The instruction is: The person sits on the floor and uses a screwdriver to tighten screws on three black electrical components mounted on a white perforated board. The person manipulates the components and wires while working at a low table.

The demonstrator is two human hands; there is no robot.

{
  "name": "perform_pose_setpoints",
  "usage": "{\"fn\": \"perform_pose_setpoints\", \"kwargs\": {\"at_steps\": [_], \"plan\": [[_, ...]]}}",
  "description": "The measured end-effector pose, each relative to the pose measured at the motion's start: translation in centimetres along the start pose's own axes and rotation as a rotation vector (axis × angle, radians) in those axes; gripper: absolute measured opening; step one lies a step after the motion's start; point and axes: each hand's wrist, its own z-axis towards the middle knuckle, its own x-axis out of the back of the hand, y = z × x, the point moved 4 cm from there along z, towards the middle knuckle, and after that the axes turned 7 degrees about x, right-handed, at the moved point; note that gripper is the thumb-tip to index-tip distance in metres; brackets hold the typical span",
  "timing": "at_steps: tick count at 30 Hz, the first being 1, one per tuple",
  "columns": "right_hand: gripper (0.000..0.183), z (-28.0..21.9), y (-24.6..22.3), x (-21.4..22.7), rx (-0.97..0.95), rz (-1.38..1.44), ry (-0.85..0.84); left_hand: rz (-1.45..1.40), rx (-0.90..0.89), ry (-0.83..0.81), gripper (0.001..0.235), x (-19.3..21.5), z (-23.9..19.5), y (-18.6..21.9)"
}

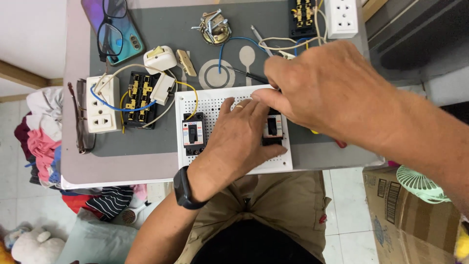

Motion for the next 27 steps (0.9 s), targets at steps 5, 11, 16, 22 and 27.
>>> {"fn": "perform_pose_setpoints", "kwargs": {"at_steps": [5,11,16,22,27], "plan": [[0.024,-0.6,-0.3,1.7,-0.030,0.181,-0.480,-0.352,0.156,-0.011,0.048,1.7,0.3,-0.3],[0.061,-0.5,-0.8,0.2,-0.049,-0.084,-0.169,-0.247,0.030,0.355,0.033,-0.5,1.0,-0.5],[0.028,-0.8,-0.7,0.7,0.083,0.001,-0.092,-0.239,-0.052,0.296,0.025,0.3,1.2,-0.3],[0.016,-1.5,-1.6,-1.3,-0.038,0.247,0.256,-0.223,-0.176,0.210,0.026,0.6,1.7,-0.5],[0.037,-0.8,-2.7,-0.4,-0.164,0.039,0.241,-0.085,-0.063,0.300,0.014,-1.5,1.8,-1.8]]}}
